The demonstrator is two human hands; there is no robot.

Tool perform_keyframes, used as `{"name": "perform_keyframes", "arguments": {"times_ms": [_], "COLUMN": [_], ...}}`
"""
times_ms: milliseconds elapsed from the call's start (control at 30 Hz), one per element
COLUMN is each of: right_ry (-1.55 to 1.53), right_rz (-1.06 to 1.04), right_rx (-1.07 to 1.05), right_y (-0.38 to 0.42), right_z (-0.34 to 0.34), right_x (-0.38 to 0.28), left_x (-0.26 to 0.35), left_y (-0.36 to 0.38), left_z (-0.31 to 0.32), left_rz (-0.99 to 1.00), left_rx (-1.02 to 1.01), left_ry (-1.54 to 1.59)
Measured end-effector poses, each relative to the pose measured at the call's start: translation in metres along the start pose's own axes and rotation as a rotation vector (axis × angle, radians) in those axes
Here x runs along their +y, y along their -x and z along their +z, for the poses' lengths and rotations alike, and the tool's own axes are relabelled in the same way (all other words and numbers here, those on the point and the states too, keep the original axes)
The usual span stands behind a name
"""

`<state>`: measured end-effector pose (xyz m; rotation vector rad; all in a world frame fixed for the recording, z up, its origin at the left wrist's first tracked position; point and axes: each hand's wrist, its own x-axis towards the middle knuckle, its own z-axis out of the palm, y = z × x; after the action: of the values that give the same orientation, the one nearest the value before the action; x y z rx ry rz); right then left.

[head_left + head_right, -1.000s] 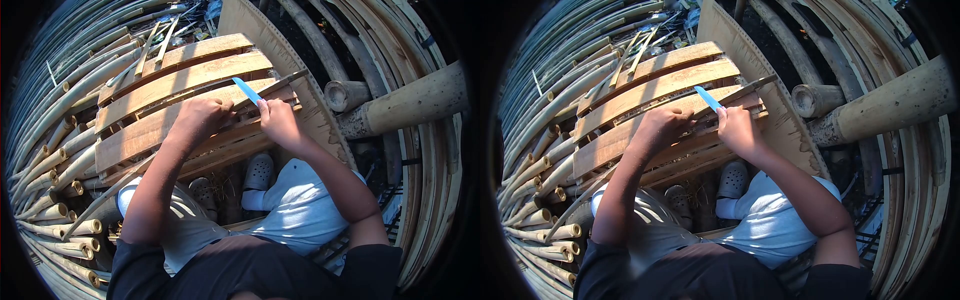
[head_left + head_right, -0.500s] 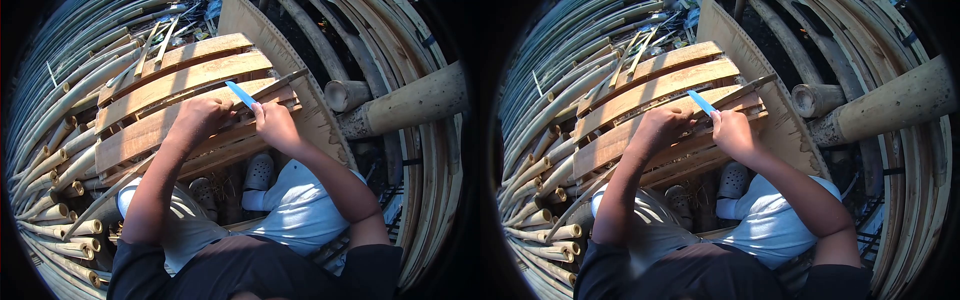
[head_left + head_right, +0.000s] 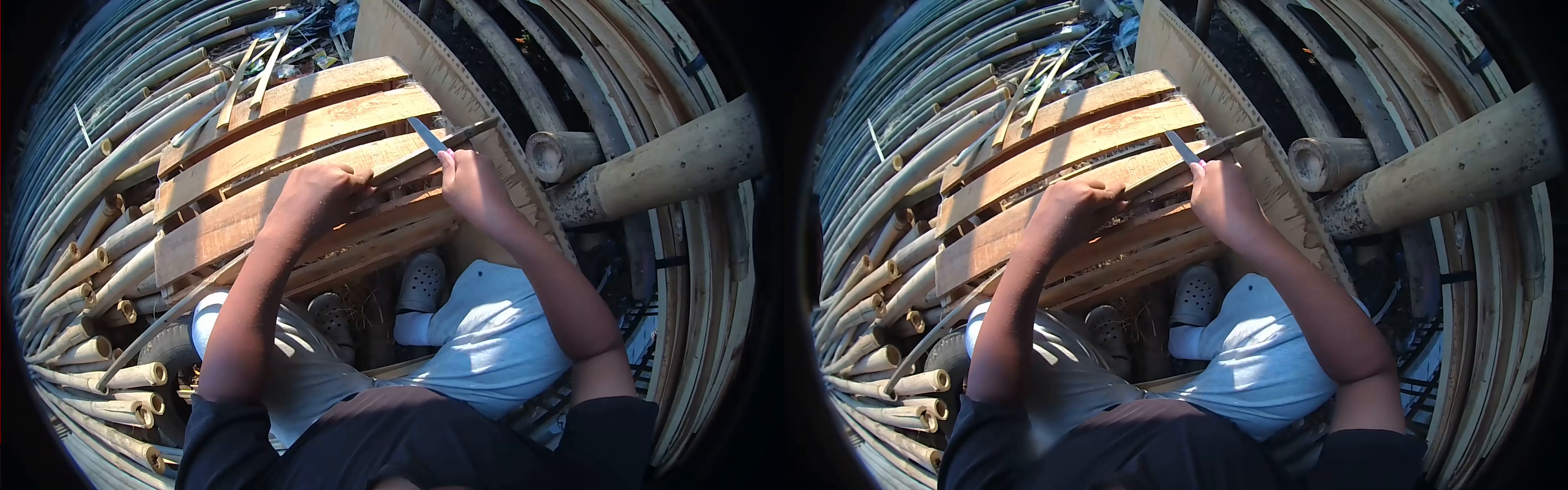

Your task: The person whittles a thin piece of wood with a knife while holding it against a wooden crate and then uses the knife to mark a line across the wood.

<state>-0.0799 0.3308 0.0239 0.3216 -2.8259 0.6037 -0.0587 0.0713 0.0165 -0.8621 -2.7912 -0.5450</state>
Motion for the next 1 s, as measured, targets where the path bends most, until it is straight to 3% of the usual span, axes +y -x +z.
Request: {"name": "perform_keyframes", "arguments": {"times_ms": [33, 100, 167, 233, 300, 367, 433, 500, 567, 700, 767, 800, 933, 1000], "right_ry": [-0.002, 0.05, 0.119, -0.041, -0.052, 0.059, 0.103, 0.067, -0.031, 0.025, -0.055, -0.055, -0.249, -0.211], "right_rz": [0.005, 0.342, 0.269, 0.182, 0.195, 0.163, 0.107, 0.161, 0.389, 0.012, 0.422, 0.47, 0.45, 0.429], "right_rx": [0.0, -0.245, -0.14, -0.308, -0.339, -0.092, -0.122, -0.181, -0.271, -0.076, -0.294, -0.287, -0.478, -0.309], "right_y": [-0.007, -0.028, -0.024, -0.013, -0.017, -0.031, -0.017, -0.013, -0.028, -0.009, -0.026, -0.03, -0.009, -0.021], "right_z": [-0.007, -0.031, -0.032, -0.025, -0.026, -0.026, -0.016, -0.025, -0.038, 0.002, -0.028, -0.029, -0.027, -0.025], "right_x": [0.001, 0.006, 0.004, -0.015, -0.003, 0.032, 0.019, 0.011, 0.016, 0.027, 0.012, 0.014, -0.03, -0.01], "left_x": [-0.001, -0.002, 0.002, 0.004, 0.005, 0.008, 0.009, 0.008, 0.006, 0.007, 0.006, 0.006, 0.008, 0.007], "left_y": [-0.001, 0.001, 0.001, 0.0, 0.002, 0.002, 0.001, 0.009, 0.008, 0.009, 0.007, 0.007, 0.005, 0.006], "left_z": [-0.001, -0.001, 0.001, 0.001, 0.002, 0.003, 0.001, -0.004, 0.001, -0.004, -0.004, -0.003, 0.0, 0.001], "left_rz": [0.003, 0.041, 0.037, 0.025, 0.037, 0.048, 0.052, 0.057, 0.06, 0.043, 0.053, 0.058, 0.044, 0.059], "left_rx": [-0.004, -0.007, -0.013, -0.008, 0.02, 0.015, 0.03, 0.003, -0.006, -0.023, -0.019, -0.012, -0.008, 0.008], "left_ry": [0.0, -0.046, -0.08, -0.12, -0.127, -0.165, -0.202, -0.199, -0.203, -0.19, -0.194, -0.194, -0.173, -0.2]}}
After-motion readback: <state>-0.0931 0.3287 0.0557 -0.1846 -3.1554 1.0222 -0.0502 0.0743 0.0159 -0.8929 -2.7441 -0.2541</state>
